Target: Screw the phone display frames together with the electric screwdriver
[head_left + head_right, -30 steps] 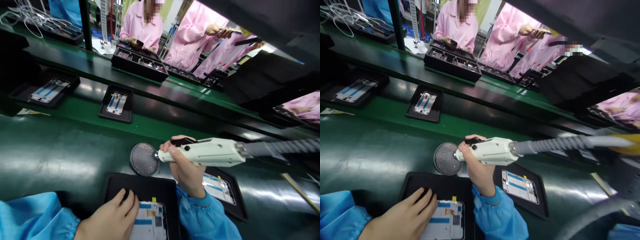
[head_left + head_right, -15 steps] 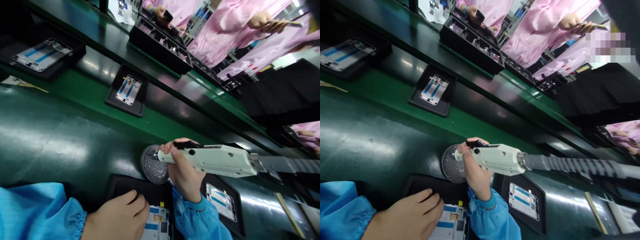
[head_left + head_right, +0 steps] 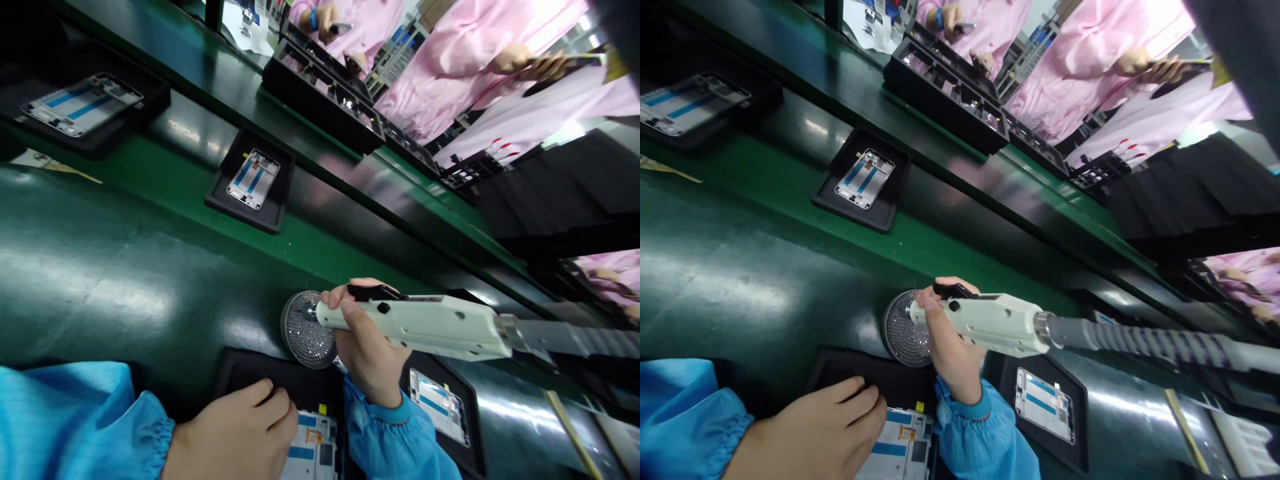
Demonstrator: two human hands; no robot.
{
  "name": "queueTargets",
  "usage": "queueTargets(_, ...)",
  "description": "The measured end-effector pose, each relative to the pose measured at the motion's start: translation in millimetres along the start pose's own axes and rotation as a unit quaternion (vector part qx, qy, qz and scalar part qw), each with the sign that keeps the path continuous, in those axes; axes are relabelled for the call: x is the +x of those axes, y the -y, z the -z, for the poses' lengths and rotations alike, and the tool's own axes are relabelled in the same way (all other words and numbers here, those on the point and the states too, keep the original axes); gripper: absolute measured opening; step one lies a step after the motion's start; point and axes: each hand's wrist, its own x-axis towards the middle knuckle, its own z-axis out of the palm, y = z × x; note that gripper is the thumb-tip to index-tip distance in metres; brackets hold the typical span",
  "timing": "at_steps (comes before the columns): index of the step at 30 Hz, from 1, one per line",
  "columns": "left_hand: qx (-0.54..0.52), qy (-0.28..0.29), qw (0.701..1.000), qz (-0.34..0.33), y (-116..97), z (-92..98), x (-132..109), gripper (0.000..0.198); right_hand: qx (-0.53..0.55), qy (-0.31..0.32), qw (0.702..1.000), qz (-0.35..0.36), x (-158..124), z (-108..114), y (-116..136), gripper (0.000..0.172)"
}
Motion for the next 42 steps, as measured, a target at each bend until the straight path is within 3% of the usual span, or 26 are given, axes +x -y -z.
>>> queueTargets(3, -0.012, 0.032, 0.999, -0.019, 2.4, 7.6, -1.2, 0.032, 0.008, -0.027, 1.0, 0.01, -8.6, 10.8, 21.3, 0.021)
queueTargets(7, -0.033, 0.054, 0.998, -0.005, 3.1, 13.0, -4.5, 0.06, -0.021, -0.043, 0.999, 0.025, -44.0, 31.9, 47.7, 0.019)
queueTargets(11, -0.043, 0.06, 0.997, -0.003, 2.9, 12.4, -6.9, 0.063, -0.043, -0.019, 0.999, 0.013, -86.5, 41.9, 52.4, 0.021)
queueTargets(15, -0.047, 0.062, 0.997, -0.001, 3.4, 11.4, -7.2, 0.063, -0.035, 0.012, 0.999, -0.003, -107.8, 39.9, 47.4, 0.022)
queueTargets(32, -0.043, 0.061, 0.997, -0.009, 3.2, 11.2, -4.8, 0.064, -0.055, 0.021, 0.998, -0.019, -108.9, 32.7, 39.3, 0.024)
queueTargets(42, -0.051, 0.083, 0.995, -0.006, 4.0, 17.4, 0.0, 0.059, -0.066, 0.029, 0.997, 0.0, -110.8, 27.7, 39.5, 0.016)
